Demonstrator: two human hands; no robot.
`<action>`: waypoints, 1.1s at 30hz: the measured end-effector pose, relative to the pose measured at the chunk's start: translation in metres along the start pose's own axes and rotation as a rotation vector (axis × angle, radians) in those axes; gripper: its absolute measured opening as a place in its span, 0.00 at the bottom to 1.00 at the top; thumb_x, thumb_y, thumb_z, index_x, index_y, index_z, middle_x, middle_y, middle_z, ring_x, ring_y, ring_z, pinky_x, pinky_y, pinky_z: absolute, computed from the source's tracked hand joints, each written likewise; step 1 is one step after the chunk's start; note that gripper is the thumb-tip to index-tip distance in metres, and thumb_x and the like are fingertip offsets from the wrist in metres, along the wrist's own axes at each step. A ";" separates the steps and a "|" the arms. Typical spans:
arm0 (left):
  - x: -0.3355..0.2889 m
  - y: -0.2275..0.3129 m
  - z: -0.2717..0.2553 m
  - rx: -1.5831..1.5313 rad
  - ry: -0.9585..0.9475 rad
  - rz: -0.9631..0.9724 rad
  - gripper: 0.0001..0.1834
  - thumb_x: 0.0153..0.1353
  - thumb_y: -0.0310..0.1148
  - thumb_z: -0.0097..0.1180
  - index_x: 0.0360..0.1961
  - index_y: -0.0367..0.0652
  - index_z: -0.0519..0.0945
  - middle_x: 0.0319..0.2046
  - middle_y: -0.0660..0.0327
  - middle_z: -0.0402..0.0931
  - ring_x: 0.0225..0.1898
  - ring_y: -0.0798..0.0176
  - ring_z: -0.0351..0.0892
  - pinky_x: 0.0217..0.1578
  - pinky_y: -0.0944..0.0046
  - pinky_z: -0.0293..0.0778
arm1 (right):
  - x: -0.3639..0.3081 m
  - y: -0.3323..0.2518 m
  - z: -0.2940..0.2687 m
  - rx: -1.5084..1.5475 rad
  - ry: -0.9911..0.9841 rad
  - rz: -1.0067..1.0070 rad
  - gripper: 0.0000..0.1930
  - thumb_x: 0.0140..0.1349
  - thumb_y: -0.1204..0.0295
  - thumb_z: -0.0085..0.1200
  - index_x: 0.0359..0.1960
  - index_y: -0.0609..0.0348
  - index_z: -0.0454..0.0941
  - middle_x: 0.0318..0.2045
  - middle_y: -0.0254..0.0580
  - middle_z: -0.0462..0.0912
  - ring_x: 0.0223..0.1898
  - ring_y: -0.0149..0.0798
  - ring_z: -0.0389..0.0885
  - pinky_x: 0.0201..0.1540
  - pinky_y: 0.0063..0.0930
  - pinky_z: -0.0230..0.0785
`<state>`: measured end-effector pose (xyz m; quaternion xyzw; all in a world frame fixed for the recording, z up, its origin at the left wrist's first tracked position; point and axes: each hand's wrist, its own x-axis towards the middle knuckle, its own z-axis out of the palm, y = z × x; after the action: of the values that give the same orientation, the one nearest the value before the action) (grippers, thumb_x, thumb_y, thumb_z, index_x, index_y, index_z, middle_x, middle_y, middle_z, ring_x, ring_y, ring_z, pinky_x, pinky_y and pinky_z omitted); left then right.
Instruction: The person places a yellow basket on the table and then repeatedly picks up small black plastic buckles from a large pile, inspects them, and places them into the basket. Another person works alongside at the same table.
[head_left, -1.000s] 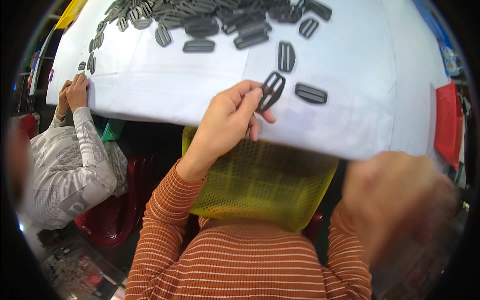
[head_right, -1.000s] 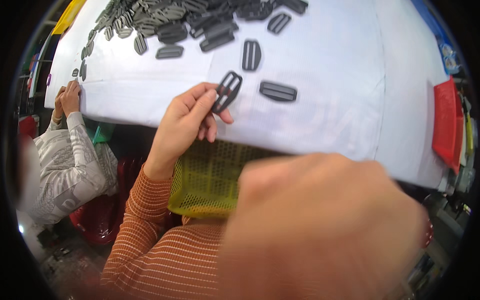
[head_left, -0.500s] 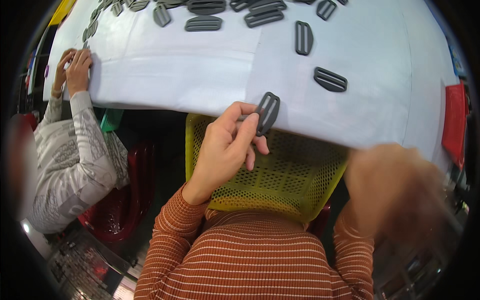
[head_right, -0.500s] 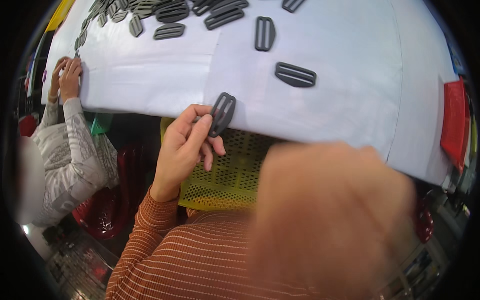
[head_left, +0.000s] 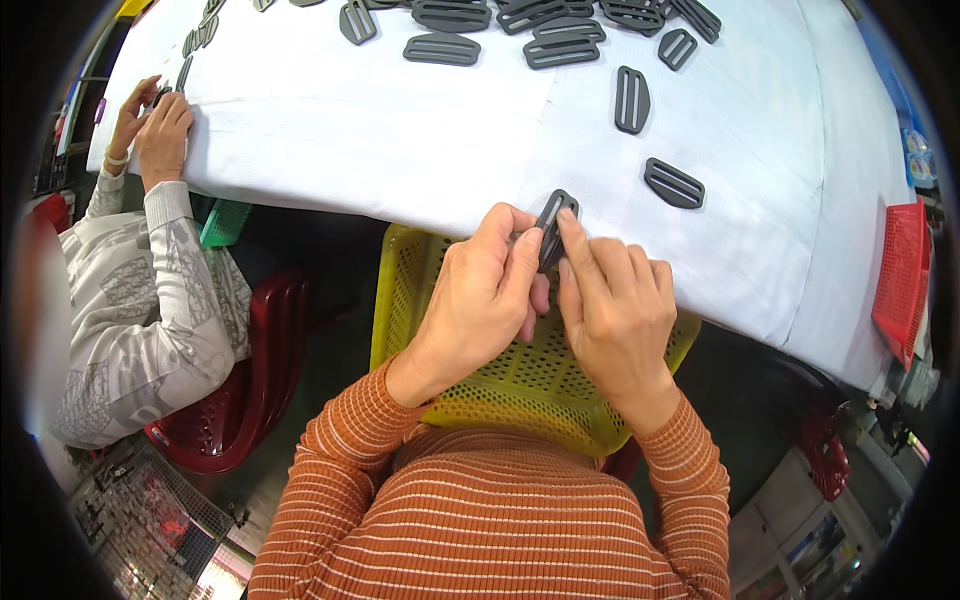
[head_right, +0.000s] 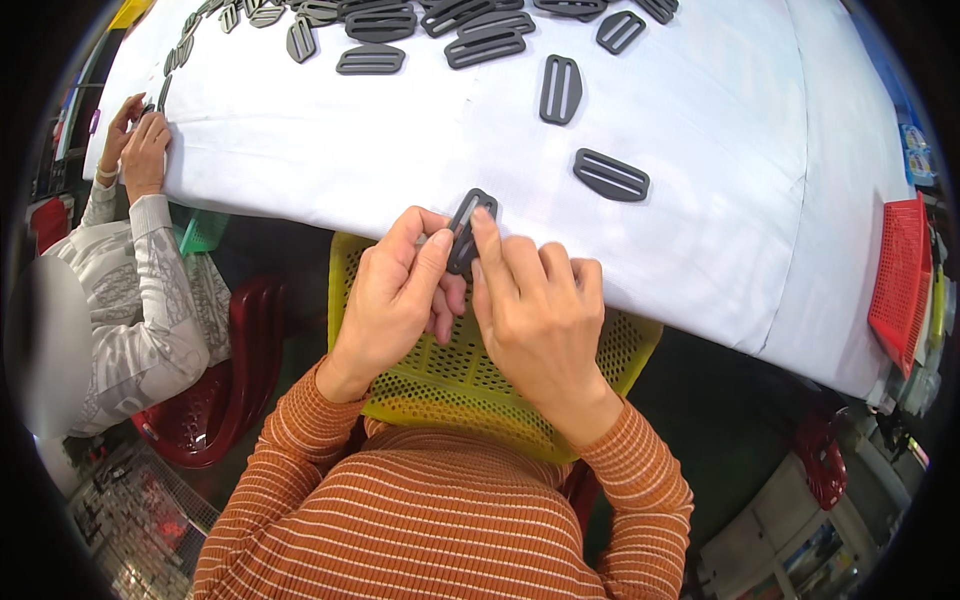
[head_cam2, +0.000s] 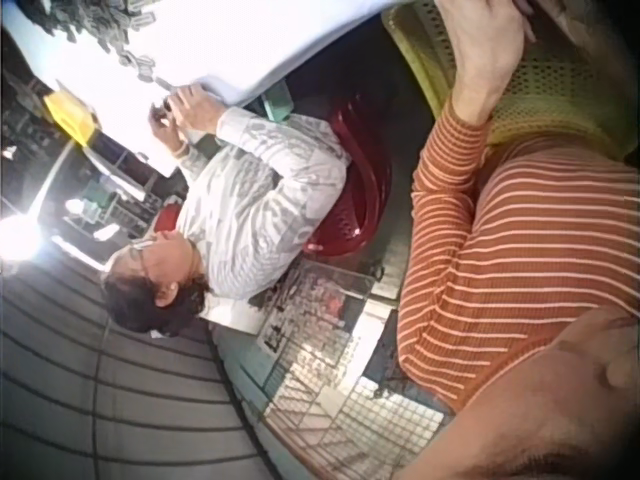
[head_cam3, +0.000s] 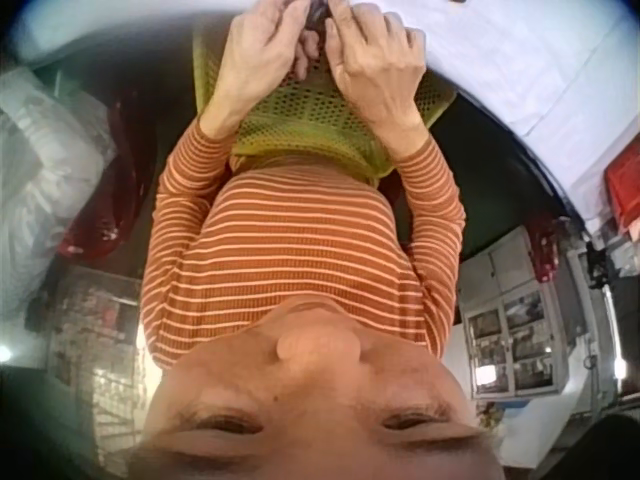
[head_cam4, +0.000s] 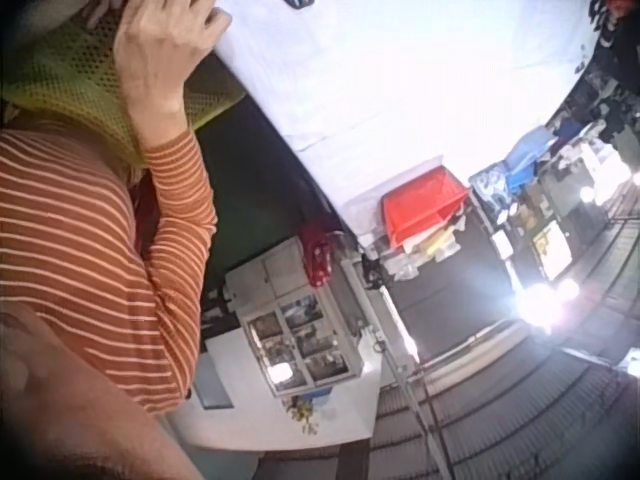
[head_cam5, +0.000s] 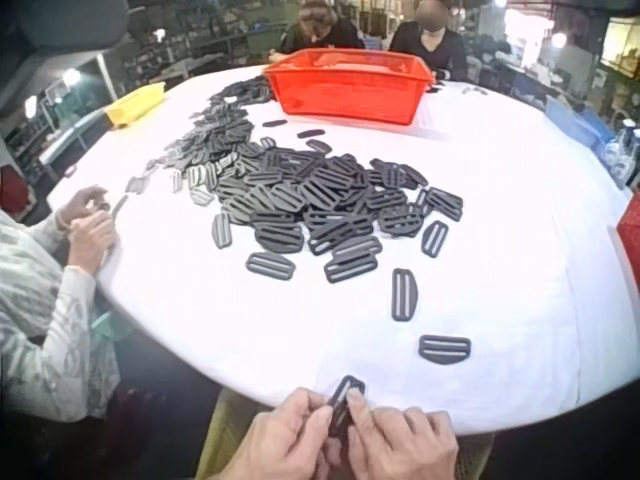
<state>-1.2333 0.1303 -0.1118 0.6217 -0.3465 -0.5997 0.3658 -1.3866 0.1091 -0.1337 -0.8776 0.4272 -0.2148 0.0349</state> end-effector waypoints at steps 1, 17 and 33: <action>0.001 0.003 0.000 0.005 0.008 -0.027 0.11 0.76 0.34 0.41 0.43 0.37 0.71 0.17 0.64 0.75 0.12 0.75 0.71 0.13 0.76 0.63 | 0.004 0.000 0.003 -0.028 0.013 0.026 0.22 0.56 0.69 0.61 0.54 0.58 0.81 0.27 0.31 0.71 0.26 0.32 0.68 0.32 0.30 0.58; 0.006 -0.014 -0.003 -0.006 0.025 0.013 0.10 0.75 0.33 0.42 0.40 0.37 0.72 0.17 0.64 0.74 0.12 0.74 0.71 0.13 0.75 0.64 | -0.006 -0.020 -0.014 0.011 -0.088 -0.013 0.20 0.58 0.71 0.57 0.53 0.63 0.81 0.28 0.32 0.75 0.26 0.31 0.69 0.36 0.31 0.56; -0.001 -0.006 0.000 0.043 -0.025 0.053 0.11 0.75 0.34 0.43 0.40 0.37 0.73 0.17 0.64 0.74 0.12 0.74 0.71 0.13 0.76 0.63 | 0.005 -0.001 -0.012 -0.125 0.055 0.055 0.12 0.59 0.70 0.57 0.45 0.54 0.84 0.25 0.31 0.72 0.25 0.34 0.71 0.38 0.35 0.58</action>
<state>-1.2338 0.1343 -0.1161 0.6126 -0.3802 -0.5897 0.3639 -1.3879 0.1077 -0.1210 -0.8597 0.4647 -0.2106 -0.0259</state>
